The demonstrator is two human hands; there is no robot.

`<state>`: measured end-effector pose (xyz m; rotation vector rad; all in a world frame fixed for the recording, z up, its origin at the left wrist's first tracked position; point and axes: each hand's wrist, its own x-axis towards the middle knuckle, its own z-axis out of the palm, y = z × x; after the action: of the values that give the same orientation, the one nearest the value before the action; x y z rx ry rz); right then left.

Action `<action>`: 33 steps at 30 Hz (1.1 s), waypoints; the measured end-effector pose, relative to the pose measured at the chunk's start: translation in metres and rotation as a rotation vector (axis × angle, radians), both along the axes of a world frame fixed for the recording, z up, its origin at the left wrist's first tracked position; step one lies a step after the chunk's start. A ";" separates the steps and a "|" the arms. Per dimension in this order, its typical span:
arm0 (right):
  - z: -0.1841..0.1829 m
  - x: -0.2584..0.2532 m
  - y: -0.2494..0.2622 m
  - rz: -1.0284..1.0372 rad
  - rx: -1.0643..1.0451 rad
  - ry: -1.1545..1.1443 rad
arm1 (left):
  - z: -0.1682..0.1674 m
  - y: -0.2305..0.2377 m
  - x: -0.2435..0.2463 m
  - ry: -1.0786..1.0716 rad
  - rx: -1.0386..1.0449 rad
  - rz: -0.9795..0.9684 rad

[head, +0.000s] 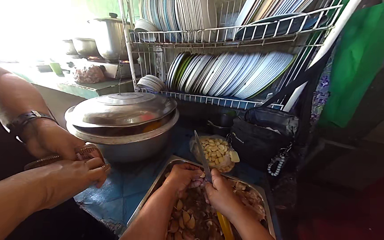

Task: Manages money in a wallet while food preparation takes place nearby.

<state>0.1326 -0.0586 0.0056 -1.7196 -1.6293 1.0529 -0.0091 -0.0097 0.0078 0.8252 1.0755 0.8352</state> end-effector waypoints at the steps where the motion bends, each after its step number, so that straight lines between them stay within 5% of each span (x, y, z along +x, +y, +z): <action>1: 0.000 -0.001 0.000 -0.003 0.001 -0.018 | 0.001 -0.001 0.000 -0.002 -0.011 -0.001; 10: 0.022 -0.016 -0.007 -0.066 -0.090 -0.294 | 0.001 -0.005 0.004 -0.018 -0.030 -0.041; 22: 0.001 -0.002 0.001 -0.037 -0.039 -0.028 | 0.000 -0.001 -0.005 0.021 0.023 -0.185; 27: 0.003 0.002 0.001 -0.059 -0.037 -0.074 | 0.001 0.000 -0.011 0.041 0.070 -0.321; 33: 0.010 -0.005 -0.005 -0.079 -0.028 -0.166 | -0.003 0.002 -0.008 0.015 0.066 -0.212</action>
<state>0.1278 -0.0633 0.0160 -1.9177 -1.6385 0.9206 -0.0169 -0.0078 0.0048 0.9838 0.9588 0.6892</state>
